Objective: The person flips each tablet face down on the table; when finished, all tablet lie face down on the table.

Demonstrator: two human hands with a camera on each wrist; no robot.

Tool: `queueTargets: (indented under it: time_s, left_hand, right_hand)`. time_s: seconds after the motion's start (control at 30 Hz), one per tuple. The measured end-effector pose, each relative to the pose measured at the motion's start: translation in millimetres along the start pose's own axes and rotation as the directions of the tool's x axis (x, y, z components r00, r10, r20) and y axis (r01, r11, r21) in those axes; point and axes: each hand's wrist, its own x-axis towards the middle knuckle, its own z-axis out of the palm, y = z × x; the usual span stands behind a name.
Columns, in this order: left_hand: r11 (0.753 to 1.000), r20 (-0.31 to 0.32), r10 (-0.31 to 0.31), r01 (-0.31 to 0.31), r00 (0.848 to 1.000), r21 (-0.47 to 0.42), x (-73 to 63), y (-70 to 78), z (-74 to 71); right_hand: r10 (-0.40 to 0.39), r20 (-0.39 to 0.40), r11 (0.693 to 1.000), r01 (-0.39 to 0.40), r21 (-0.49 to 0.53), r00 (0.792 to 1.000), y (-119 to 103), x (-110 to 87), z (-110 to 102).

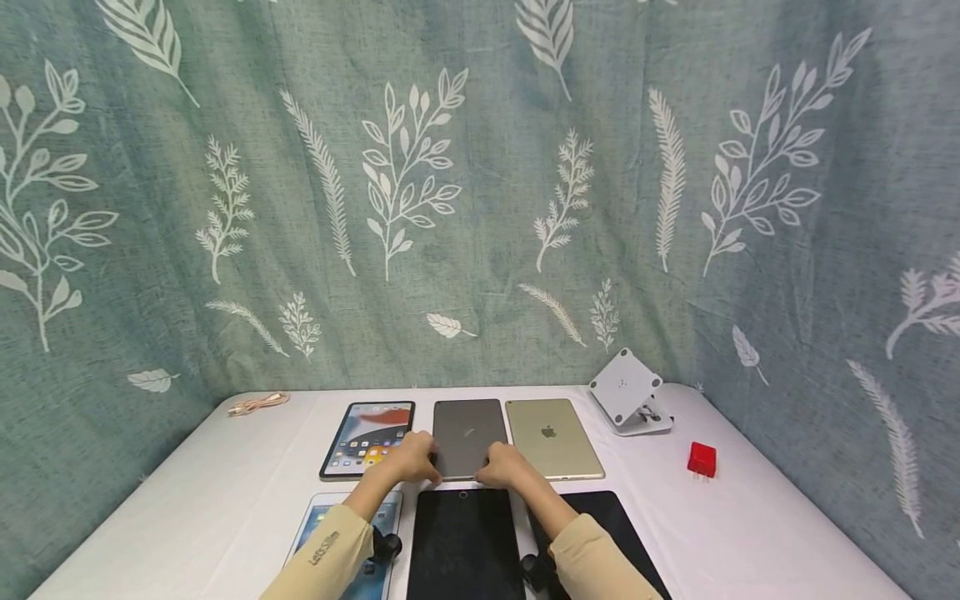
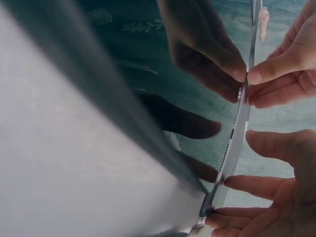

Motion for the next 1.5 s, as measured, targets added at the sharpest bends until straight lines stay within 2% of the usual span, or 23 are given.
queueTargets:
  time_s: [0.17, 0.27, 0.43, 0.53, 0.7, 0.83, 0.97, 1.1, 1.23, 1.37, 1.5]
  left_hand:
    - [0.998, -0.001, -0.041, 0.041, 0.999, -0.055, -8.5, -11.2, -12.5]
    - [0.997, -0.02, -0.04, 0.038, 0.999, -0.062, -14.5, -20.6, -20.7]
    - [0.994, -0.039, -0.039, 0.035, 0.998, -0.099, -23.3, -41.3, -30.4]
    - [0.991, -0.072, -0.078, 0.07, 0.994, -0.113, -29.8, -54.2, -38.8]
    - [0.981, -0.112, -0.174, 0.163, 0.978, -0.101, -40.5, -71.4, -52.1]
    - [0.97, -0.144, -0.243, 0.236, 0.959, -0.065, -50.2, -88.3, -52.3]
    - [0.953, -0.137, -0.304, 0.301, 0.943, -0.047, -57.2, -105.3, -52.3]
    - [0.939, -0.103, -0.343, 0.341, 0.934, -0.034, -60.3, -115.4, -54.8]
    - [0.941, -0.063, -0.339, 0.339, 0.939, -0.01, -60.0, -118.7, -57.8]
    - [0.959, -0.042, -0.28, 0.281, 0.959, 0.025, -58.8, -118.1, -59.2]
    - [0.967, -0.043, -0.246, 0.248, 0.968, 0.049, -58.7, -116.1, -57.7]
  right_hand:
    - [0.034, 0.003, 0.999, -0.034, 0.024, 0.999, -4, 4.8, 3]
    - [0.046, -0.01, 0.998, -0.045, 0.044, 0.999, -6, 6.9, 6]
    - [0.039, -0.056, 0.997, -0.035, 0.072, 0.998, -17, 11.4, 7]
    - [0.011, -0.054, 0.997, -0.007, 0.074, 0.998, -28, 15.9, 9]
    - [-0.011, -0.033, 0.996, 0.013, 0.087, 0.999, -47, 24.0, 18]
    - [-0.022, -0.005, 0.994, 0.022, 0.102, 1.0, -59, 30.9, 31]
    - [-0.037, 0.019, 0.992, 0.035, 0.123, 0.999, -72, 37.9, 44]
    - [-0.051, 0.06, 0.991, 0.043, 0.13, 0.997, -83, 43.7, 54]
    - [-0.071, 0.083, 0.993, 0.062, 0.104, 0.994, -90, 47.7, 63]
    - [-0.074, 0.071, 0.992, 0.066, 0.109, 0.995, -94, 49.8, 69]
    - [-0.026, 0.069, 0.969, 0.009, 0.246, 0.997, -97, 51.4, 74]
